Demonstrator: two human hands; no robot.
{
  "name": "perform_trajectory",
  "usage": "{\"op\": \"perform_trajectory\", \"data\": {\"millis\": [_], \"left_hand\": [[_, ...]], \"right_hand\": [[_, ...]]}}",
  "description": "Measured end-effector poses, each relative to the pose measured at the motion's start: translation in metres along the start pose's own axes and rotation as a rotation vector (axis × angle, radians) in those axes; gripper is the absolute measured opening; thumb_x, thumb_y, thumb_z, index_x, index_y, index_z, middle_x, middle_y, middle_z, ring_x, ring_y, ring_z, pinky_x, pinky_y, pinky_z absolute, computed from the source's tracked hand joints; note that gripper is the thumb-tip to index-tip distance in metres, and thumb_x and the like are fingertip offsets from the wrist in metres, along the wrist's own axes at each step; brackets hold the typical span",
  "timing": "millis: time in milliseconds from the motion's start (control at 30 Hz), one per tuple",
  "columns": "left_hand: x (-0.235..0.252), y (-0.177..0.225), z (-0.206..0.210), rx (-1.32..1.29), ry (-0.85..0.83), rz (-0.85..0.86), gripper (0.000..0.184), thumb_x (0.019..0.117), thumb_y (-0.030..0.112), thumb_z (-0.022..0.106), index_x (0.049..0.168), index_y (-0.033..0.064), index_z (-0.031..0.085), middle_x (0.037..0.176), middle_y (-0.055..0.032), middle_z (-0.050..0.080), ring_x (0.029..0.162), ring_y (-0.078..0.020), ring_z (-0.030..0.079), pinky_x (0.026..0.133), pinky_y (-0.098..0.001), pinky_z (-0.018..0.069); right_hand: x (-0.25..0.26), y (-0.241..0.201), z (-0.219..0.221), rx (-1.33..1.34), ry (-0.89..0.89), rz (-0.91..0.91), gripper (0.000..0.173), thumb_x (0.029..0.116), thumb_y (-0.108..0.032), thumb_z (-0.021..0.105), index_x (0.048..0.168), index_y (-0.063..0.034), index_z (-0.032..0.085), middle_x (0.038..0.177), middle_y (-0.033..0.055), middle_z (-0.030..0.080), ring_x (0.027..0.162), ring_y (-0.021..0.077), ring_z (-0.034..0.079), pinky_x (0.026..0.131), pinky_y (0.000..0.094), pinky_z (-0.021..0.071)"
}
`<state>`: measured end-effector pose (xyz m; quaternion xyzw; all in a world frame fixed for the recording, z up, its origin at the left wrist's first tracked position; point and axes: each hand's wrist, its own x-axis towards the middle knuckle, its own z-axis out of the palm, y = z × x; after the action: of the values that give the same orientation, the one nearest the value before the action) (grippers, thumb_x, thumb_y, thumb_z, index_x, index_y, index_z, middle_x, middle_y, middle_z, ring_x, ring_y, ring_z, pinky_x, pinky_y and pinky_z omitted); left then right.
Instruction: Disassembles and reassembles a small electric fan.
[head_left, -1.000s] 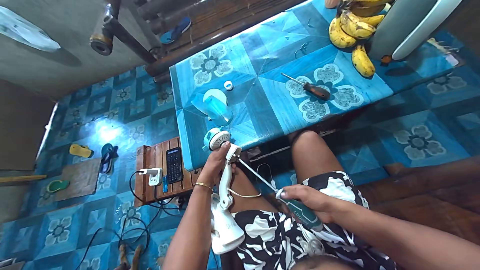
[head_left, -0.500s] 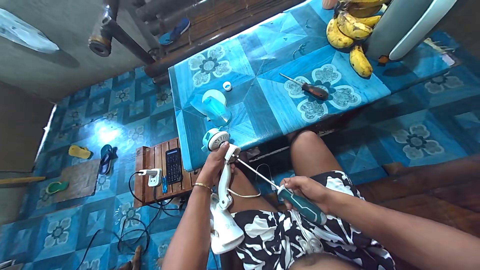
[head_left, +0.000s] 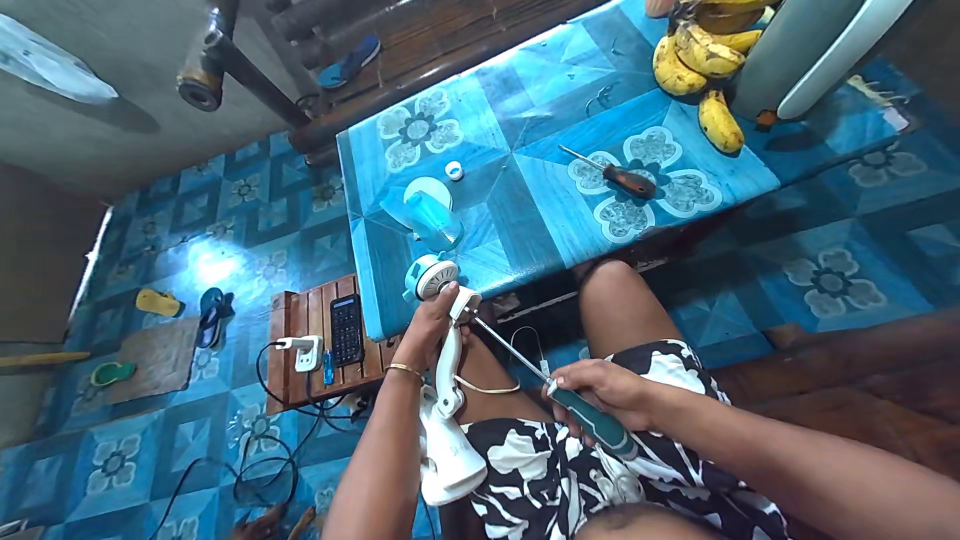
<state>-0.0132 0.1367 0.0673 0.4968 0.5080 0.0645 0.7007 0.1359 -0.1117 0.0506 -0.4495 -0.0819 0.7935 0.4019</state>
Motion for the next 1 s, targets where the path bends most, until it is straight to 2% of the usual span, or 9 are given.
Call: {"op": "perform_trajectory", "data": {"millis": [67,167,233,300,400,500,633,733,1000], "left_hand": [[0.0,0.0,0.0,0.002,0.001,0.006,0.047,0.1088,0.044,0.041,0.103,0.0023,0.061,0.068,-0.0103,0.064,0.05,-0.0176,0.062,0.047,-0.0307,0.0565],[0.001,-0.001,0.0,0.002,-0.004,0.001,0.047,0.109,0.044,0.04,0.104,0.0022,0.061,0.068,-0.0103,0.064,0.05,-0.0177,0.063,0.048,-0.0306,0.0566],[0.002,-0.001,-0.001,0.0,-0.005,-0.003,0.046,0.109,0.044,0.041,0.104,0.0024,0.061,0.069,-0.0103,0.064,0.051,-0.0177,0.062,0.048,-0.0305,0.0564],[0.001,-0.001,-0.001,-0.003,-0.008,-0.003,0.047,0.109,0.044,0.04,0.103,0.0023,0.061,0.068,-0.0102,0.063,0.05,-0.0176,0.062,0.047,-0.0302,0.0562],[0.001,-0.001,0.0,0.01,-0.005,0.007,0.046,0.1088,0.044,0.041,0.104,0.0024,0.061,0.069,-0.0105,0.064,0.05,-0.0178,0.062,0.048,-0.0305,0.0564],[0.003,-0.002,0.0,0.02,-0.003,0.014,0.046,0.1088,0.044,0.042,0.105,0.0021,0.061,0.069,-0.0111,0.064,0.051,-0.0184,0.063,0.048,-0.0311,0.0568],[0.0,0.0,0.003,0.042,-0.005,-0.002,0.047,0.1093,0.044,0.04,0.105,0.0016,0.06,0.069,-0.0105,0.064,0.051,-0.0172,0.063,0.048,-0.0297,0.0564],[-0.001,0.0,0.002,0.059,-0.011,0.006,0.048,0.109,0.044,0.041,0.105,0.0018,0.061,0.07,-0.0099,0.064,0.052,-0.017,0.063,0.05,-0.0304,0.0566],[-0.004,0.0,0.002,0.071,-0.028,0.0,0.048,0.1091,0.045,0.041,0.106,0.0016,0.061,0.071,-0.0092,0.065,0.052,-0.016,0.063,0.05,-0.0292,0.0567]], "right_hand": [[-0.005,-0.006,0.001,-0.035,-0.007,-0.059,0.011,0.1053,-0.013,0.047,0.112,-0.0077,0.054,0.086,0.0096,0.074,0.064,0.0203,0.073,0.056,0.0325,0.0614],[-0.005,-0.011,0.002,-0.125,0.03,-0.106,0.016,0.1013,-0.008,0.055,0.114,-0.01,0.046,0.081,0.0063,0.069,0.055,0.0156,0.067,0.051,0.0283,0.0578],[-0.003,-0.011,0.003,-0.148,0.048,-0.086,0.016,0.1056,-0.017,0.049,0.12,-0.0098,0.049,0.08,0.0045,0.065,0.054,0.0135,0.063,0.051,0.0275,0.0565],[-0.001,-0.012,0.003,-0.12,0.077,-0.045,0.033,0.1099,-0.028,0.033,0.125,-0.0083,0.056,0.08,0.0052,0.066,0.056,0.0144,0.063,0.051,0.0284,0.0565],[0.0,-0.019,0.005,-0.126,0.096,-0.003,0.044,0.1126,-0.032,0.026,0.117,-0.0062,0.062,0.081,0.0072,0.069,0.057,0.0174,0.066,0.051,0.0314,0.0579],[0.002,-0.028,0.009,-0.219,0.099,0.011,0.032,0.1123,-0.025,0.033,0.11,-0.0076,0.06,0.085,0.0055,0.069,0.057,0.0159,0.066,0.049,0.0299,0.0573],[0.009,-0.044,0.013,-0.298,0.141,0.029,0.019,0.1098,-0.014,0.041,0.108,-0.0063,0.058,0.087,0.005,0.069,0.058,0.0146,0.067,0.048,0.0281,0.0564],[0.013,-0.047,0.013,-0.333,0.146,0.03,0.015,0.1077,-0.009,0.045,0.105,-0.0049,0.059,0.084,0.0046,0.069,0.06,0.0151,0.069,0.051,0.0292,0.0585],[0.021,-0.046,0.009,-0.435,0.186,0.031,0.01,0.1027,-0.007,0.057,0.094,-0.0047,0.061,0.076,0.0036,0.066,0.058,0.0142,0.066,0.054,0.0288,0.0577]]}}
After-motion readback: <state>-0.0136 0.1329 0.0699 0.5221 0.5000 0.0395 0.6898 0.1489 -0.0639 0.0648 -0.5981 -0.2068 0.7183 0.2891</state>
